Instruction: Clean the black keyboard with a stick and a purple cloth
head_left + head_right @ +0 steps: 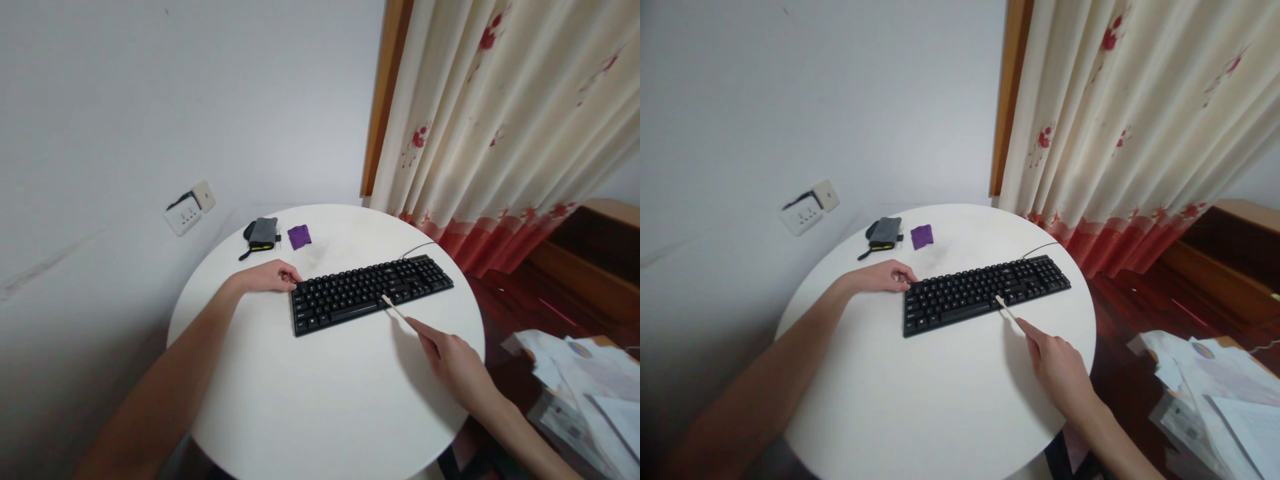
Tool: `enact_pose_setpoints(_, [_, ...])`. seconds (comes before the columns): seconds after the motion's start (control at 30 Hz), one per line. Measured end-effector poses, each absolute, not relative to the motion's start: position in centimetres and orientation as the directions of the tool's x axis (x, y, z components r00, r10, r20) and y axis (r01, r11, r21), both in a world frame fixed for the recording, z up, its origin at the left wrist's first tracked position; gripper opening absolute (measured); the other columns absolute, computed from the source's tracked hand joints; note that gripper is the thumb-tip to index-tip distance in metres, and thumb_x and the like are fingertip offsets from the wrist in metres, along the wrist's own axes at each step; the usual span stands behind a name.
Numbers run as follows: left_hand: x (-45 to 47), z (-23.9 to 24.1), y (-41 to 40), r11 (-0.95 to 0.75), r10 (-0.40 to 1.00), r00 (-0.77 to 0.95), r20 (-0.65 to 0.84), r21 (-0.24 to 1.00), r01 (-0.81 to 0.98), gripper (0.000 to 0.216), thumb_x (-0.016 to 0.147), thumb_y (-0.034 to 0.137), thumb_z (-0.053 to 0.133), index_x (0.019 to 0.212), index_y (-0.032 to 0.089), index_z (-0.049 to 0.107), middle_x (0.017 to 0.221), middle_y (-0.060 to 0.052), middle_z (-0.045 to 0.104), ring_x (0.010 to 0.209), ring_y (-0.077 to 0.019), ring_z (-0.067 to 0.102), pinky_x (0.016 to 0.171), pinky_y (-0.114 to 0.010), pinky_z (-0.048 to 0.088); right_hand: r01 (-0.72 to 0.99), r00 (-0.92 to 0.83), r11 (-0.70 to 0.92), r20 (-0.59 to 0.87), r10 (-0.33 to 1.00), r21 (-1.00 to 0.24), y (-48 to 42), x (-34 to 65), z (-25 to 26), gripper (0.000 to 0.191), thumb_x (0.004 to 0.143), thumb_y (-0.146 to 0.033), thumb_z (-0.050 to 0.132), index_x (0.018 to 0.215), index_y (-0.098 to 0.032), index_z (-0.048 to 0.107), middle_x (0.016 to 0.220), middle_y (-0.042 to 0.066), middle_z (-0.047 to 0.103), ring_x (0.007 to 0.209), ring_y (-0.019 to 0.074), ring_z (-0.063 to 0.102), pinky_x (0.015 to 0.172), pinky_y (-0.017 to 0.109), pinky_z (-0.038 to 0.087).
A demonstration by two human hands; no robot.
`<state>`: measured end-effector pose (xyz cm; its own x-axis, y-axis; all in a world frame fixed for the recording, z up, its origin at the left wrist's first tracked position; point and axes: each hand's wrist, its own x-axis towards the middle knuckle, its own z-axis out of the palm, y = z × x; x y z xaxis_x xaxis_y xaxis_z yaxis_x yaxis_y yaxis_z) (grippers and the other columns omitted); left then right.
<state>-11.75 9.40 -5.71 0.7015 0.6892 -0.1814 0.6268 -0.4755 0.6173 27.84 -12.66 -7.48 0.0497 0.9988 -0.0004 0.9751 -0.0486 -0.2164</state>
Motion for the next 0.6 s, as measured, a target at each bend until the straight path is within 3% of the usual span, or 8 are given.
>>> enact_pose_setpoints(0.4, [-11.8, -5.9, 9.5, -0.467, 0.701, 0.685, -0.199, 0.597, 0.652, 0.034, 0.078, 0.041, 0.063, 0.103, 0.019, 0.072, 0.095, -0.004, 0.072, 0.084, -0.0182, 0.06, 0.072, -0.025, 0.042, 0.92, 0.018, -0.019, -0.005, 1.0, -0.391, -14.3, 29.0, -7.9, 0.045, 0.098, -0.036, 0.032, 0.133, -0.028, 0.058, 0.1, 0.009, 0.074, 0.094, 0.0288, 0.069, 0.078, 0.036, 0.051])
enact_pose_setpoints(0.6, [-11.8, -5.9, 9.6, -0.475, 0.695, 0.693, -0.192, 0.601, 0.643, 0.035, 0.078, 0.042, 0.063, 0.103, 0.019, 0.072, 0.095, -0.005, 0.072, 0.085, -0.0183, 0.06, 0.073, -0.025, 0.042, 0.848, 0.052, 0.033, 0.145, 0.988, -0.528, -12.7, 29.4, -6.1, 0.044, 0.098, -0.039, 0.035, 0.132, -0.025, 0.059, 0.105, 0.009, 0.073, 0.101, 0.0266, 0.067, 0.09, 0.036, 0.049])
